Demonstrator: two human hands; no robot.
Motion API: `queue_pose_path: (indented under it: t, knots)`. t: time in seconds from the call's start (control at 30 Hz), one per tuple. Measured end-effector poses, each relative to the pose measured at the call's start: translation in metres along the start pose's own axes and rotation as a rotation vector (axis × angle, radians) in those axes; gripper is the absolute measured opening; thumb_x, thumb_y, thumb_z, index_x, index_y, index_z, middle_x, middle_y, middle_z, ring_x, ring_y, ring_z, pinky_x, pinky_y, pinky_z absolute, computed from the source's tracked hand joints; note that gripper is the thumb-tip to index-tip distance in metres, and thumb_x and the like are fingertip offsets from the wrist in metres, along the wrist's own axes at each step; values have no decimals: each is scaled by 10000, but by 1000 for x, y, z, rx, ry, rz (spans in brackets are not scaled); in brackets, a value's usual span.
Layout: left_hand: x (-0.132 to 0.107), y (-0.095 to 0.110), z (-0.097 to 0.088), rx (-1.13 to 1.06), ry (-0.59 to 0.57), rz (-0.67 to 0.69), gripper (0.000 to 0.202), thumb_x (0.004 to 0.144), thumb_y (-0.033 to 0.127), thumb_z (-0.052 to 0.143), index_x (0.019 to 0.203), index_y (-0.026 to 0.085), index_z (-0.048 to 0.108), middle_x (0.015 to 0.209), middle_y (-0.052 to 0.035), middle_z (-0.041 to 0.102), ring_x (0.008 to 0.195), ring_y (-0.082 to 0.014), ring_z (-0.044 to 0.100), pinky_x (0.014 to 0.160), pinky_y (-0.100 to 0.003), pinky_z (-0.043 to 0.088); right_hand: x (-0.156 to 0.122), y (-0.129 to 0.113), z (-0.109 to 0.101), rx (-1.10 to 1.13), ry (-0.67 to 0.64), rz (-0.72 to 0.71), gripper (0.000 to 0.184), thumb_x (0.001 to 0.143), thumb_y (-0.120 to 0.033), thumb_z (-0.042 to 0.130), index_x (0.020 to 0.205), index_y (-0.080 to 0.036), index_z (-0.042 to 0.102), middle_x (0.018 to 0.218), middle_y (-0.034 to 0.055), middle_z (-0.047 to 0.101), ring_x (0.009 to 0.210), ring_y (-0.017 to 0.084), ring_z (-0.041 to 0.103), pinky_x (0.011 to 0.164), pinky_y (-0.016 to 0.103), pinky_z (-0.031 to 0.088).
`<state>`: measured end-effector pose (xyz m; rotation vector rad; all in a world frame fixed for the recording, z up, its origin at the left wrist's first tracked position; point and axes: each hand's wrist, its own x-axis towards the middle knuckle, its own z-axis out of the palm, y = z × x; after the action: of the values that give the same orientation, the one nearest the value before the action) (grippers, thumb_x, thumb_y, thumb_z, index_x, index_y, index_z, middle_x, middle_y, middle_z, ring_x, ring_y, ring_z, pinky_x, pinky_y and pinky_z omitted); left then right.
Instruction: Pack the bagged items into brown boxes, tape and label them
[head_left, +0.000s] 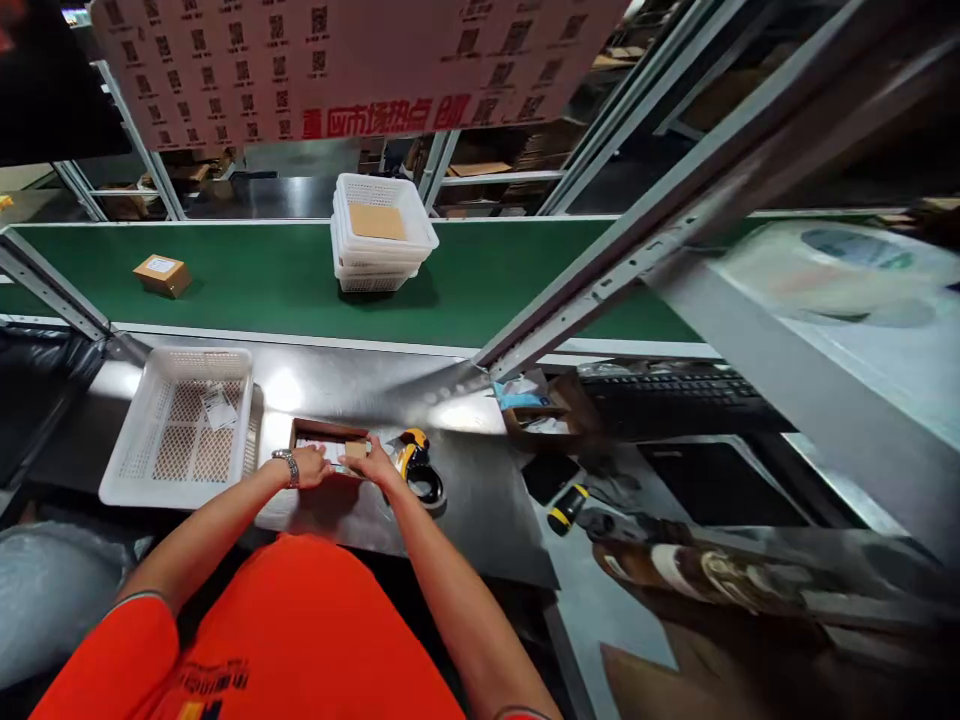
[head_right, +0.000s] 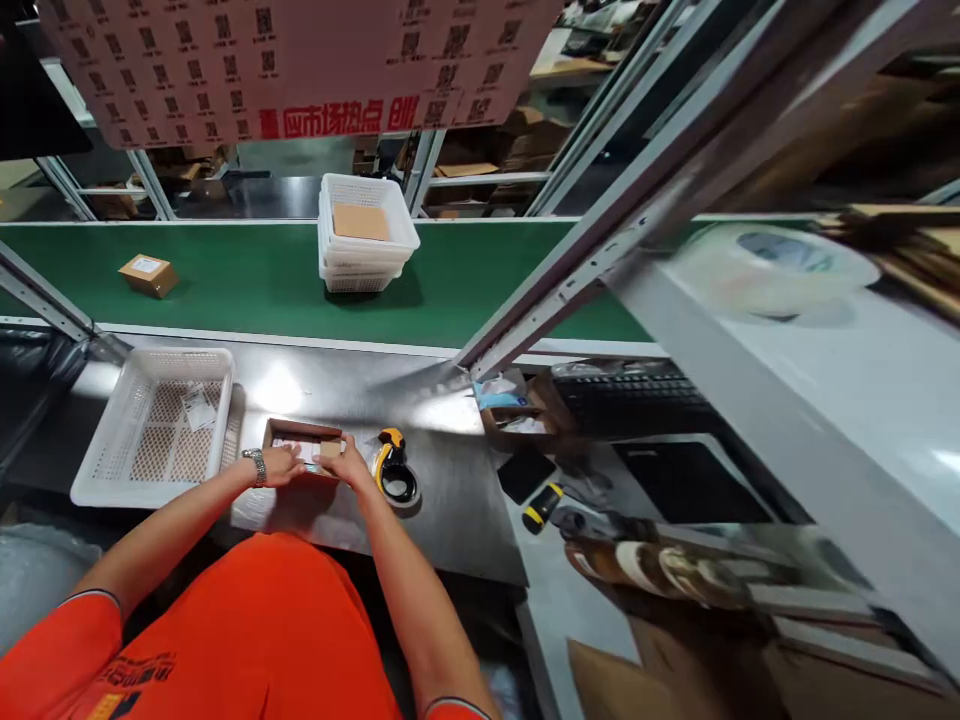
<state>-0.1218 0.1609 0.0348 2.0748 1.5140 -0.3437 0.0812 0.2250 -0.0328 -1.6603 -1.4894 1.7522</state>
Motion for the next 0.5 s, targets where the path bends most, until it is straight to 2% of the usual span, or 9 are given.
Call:
queue_pose_path:
  t: [0.1,0.13,0.17,0.23,0.3,0.33,0.4,0.5]
  knots:
    - [5,0,-1,-38,-13,-9,436,1158,418,520,1261,128,830,1403,-235,787,1278,-338,776,1103,-427,612,1,-3,-3,-18,-5,25,989,672,-355,1027,1531,-191,565,1178,128,850,1129,325,824,1018,433,678]
    - [3,-1,0,-50,15,-10,446,1152,430,532,1302,121,816,1397,-246,786,1298,-350,768,1128,-454,608,1,-4,-3,-24,-6,28,969,680,-346,1020,1524,-184,573,1186,139,850,1138,330,822,1011,426,680]
    - [-1,-3,3,-67,80,-14,456,1145,431,546,1370,118,789,1417,-252,777,1342,-359,748,1171,-489,594,0,-4,-4,-28,-7,30,949,688,-343,1013,1516,-180,579,1196,145,850,1146,331,821,1009,419,680]
    - [-13,-8,13,-117,316,-74,532,1135,413,565,1565,118,669,1524,-261,724,1489,-373,661,1295,-568,512,-1,-4,-4,-26,-13,35,925,700,-357,1007,1504,-178,585,1208,144,848,1157,327,820,1014,406,677]
    - [-27,-14,28,-196,533,-226,687,1120,416,599,1721,100,494,1655,-277,629,1631,-391,534,1388,-617,404,-2,-2,-5,-19,-15,36,925,694,-387,1023,1486,-183,592,1208,140,848,1161,325,820,1021,400,673]
    - [-32,-16,35,-246,560,-308,767,1112,430,617,1761,73,419,1698,-293,585,1667,-402,490,1405,-618,381,-3,-1,-6,-17,-13,38,927,685,-401,1035,1473,-187,598,1206,140,847,1163,327,818,1022,402,672]
    - [-39,-18,46,-345,450,-392,865,1113,444,617,1798,19,305,1760,-326,503,1698,-403,454,1405,-569,397,-4,0,-10,-17,-20,47,924,673,-429,1054,1450,-205,606,1197,137,846,1161,331,815,1007,408,673]
    - [-40,-16,52,-420,264,-336,864,1145,407,553,1820,-13,214,1840,-344,354,1745,-371,382,1406,-494,395,-4,0,-16,-12,-108,75,950,644,-465,1080,1426,-235,594,1185,133,842,1114,317,815,919,388,680]
